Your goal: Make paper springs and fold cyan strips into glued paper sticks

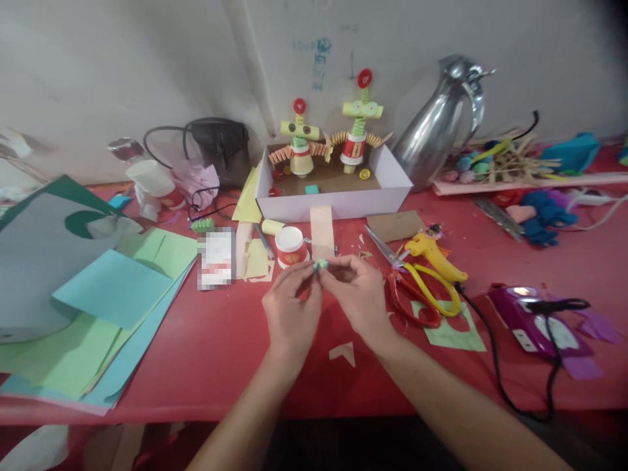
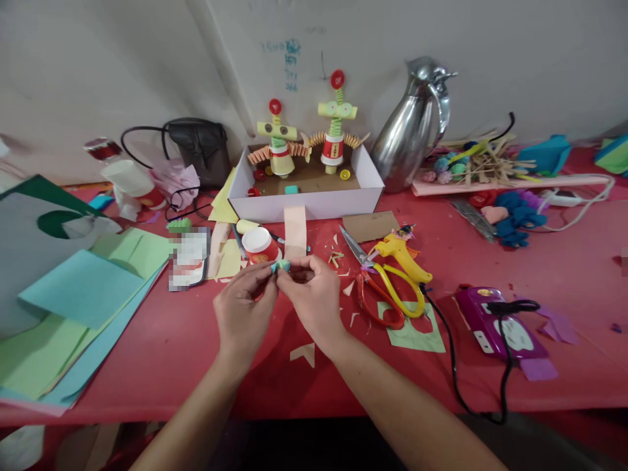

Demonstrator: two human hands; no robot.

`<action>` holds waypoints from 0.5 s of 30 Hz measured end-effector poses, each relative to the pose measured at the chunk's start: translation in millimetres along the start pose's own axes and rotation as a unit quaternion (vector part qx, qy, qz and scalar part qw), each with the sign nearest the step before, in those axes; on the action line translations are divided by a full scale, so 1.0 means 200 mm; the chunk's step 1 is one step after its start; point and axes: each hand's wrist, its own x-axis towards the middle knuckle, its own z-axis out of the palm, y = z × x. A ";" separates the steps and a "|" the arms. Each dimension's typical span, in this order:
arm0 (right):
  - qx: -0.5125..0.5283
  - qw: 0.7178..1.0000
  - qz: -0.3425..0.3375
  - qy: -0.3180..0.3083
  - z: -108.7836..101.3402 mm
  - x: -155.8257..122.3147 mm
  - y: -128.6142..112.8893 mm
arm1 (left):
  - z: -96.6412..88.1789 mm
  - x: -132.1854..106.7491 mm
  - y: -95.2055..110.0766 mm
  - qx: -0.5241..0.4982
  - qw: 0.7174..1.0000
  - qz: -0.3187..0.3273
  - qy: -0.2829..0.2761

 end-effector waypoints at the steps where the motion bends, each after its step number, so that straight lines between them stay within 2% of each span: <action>1: -0.006 1.000 0.000 0.001 0.00 0.00 0.00 | 0.00 -0.01 0.00 0.001 1.000 0.008 -0.002; 8: -0.005 1.000 -0.008 0.000 0.00 0.00 0.00 | 0.00 -0.03 -0.03 0.028 0.998 0.049 0.004; 15: 0.000 1.000 -0.020 -0.011 0.00 -0.01 0.00 | 0.01 -0.02 -0.01 0.009 0.999 0.036 0.015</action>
